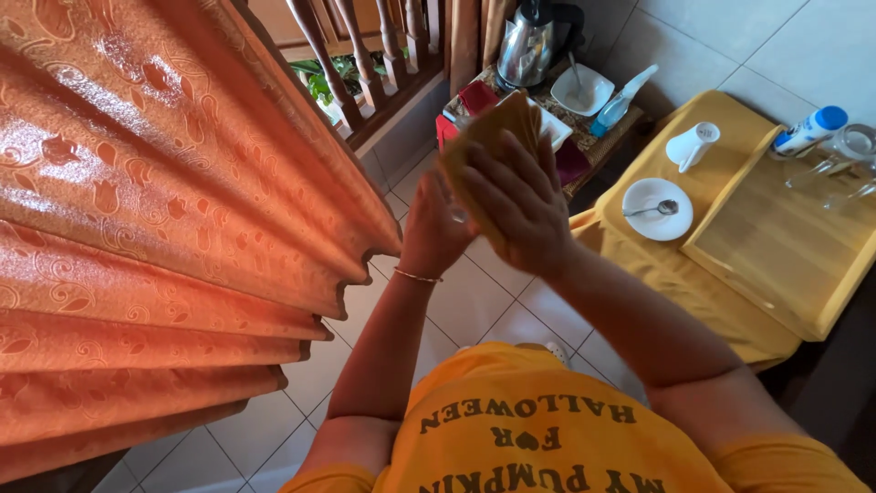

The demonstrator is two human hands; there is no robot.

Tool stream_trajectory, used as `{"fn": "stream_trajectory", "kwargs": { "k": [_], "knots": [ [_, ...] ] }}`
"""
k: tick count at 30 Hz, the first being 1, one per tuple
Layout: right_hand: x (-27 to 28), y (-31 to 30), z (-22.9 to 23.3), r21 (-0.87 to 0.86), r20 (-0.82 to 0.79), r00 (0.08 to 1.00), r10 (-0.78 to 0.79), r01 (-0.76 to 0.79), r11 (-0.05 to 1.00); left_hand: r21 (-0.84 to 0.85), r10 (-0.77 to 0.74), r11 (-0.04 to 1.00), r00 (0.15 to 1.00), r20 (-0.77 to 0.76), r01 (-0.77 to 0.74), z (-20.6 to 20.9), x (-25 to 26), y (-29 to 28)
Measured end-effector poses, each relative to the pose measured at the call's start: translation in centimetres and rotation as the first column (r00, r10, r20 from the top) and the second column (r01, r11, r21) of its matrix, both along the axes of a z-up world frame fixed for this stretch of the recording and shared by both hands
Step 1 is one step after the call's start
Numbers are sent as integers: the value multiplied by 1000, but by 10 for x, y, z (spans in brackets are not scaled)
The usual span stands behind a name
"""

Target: Wipe down glass cups, small plates, and a wooden tray with a cloth.

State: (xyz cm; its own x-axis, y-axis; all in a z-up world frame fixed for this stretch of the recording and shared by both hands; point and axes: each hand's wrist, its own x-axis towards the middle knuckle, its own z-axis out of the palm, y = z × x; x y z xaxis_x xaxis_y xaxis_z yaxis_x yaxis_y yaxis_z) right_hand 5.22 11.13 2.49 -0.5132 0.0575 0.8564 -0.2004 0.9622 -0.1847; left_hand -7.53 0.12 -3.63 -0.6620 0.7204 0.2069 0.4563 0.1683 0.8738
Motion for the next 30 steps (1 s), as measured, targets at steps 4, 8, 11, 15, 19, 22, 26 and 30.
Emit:
{"fn": "stream_trajectory", "kwargs": {
  "k": [4,8,11,15,19,22,26,30],
  "knots": [
    [-11,4,14,286,317,921,-226,134,949,173,8,981,866,-500,91,-3,11,-4],
    [-5,14,7,319,308,943,-123,20,948,211,-16,975,970,-244,69,5,11,-5],
    [4,17,-20,229,306,951,-37,-35,973,237,-48,971,998,41,37,6,15,-10],
    [11,11,-54,-259,263,936,233,-164,952,251,-30,967,1000,-8,31,4,15,-7],
    [13,4,-51,-483,242,943,230,-88,871,263,-52,963,998,-19,55,8,21,-4],
    [19,21,-72,-654,144,944,296,-134,744,302,-119,947,993,24,107,15,23,-5],
    [26,53,-68,-963,-261,860,439,-199,-181,161,-151,977,987,50,141,29,20,-7],
    [15,79,-16,-757,-561,735,380,-271,-594,181,-276,932,938,-211,315,15,11,-13]
  ]
}}
